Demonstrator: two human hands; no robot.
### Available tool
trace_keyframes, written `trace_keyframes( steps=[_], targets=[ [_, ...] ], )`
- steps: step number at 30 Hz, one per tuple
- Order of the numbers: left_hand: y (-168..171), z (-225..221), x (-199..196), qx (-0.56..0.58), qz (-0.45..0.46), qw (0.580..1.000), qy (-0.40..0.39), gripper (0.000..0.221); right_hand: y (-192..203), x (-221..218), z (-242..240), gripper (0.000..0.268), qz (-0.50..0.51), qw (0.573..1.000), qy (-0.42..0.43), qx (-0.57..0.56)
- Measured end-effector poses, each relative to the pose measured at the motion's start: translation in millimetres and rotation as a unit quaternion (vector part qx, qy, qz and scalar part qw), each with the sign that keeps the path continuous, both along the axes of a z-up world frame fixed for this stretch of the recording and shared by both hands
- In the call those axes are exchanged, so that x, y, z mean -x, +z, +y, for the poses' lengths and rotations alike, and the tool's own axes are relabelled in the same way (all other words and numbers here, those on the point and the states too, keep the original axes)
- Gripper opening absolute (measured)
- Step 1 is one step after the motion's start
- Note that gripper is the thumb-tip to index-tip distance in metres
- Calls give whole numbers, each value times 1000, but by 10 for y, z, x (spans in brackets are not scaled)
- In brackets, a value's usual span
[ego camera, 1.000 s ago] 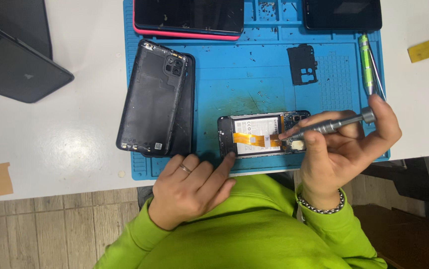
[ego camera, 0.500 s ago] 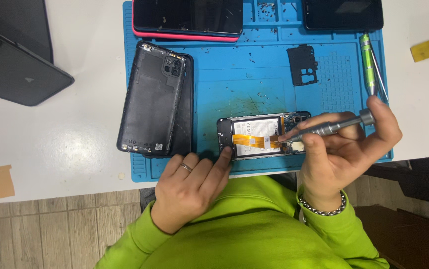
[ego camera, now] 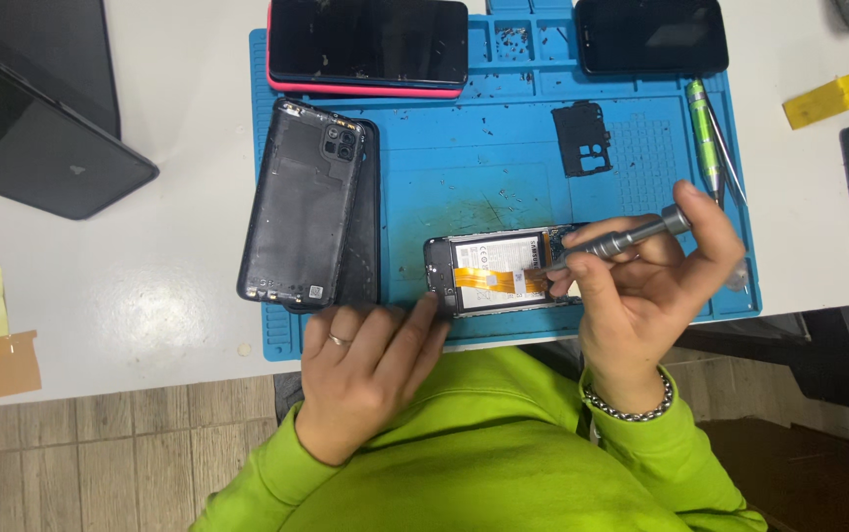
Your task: The person uses a precision screwdriver to remove screws from the internal frame of a disassembled smartphone. The phone is placed on a blue anti-static mat, and the person systematically unscrews components while keeping the device steady with their other hand.
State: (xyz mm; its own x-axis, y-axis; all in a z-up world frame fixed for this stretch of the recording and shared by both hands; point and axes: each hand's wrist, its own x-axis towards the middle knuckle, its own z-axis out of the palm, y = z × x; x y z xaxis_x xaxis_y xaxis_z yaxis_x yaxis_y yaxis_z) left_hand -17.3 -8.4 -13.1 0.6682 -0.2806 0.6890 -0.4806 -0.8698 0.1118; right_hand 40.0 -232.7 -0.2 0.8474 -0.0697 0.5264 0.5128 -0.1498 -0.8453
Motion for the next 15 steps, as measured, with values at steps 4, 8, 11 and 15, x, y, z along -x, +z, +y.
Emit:
trace_keyframes(
  steps=[4,8,11,15],
  targets=[
    [8,-16,-6,-9,30,999,18,25,27,-3,6,62,12,1000,6,7],
    [73,-56,-26,1,55,998,31,17,47,-6,4,61,25,1000,7,16],
    [194,-80,-63,10,57,998,6,16,71,-4,19,62,37,999,8,-17],
    [191,-95,-151,12,98,995,-25,23,14,-21,-37,64,35,998,23,-46]
  ],
)
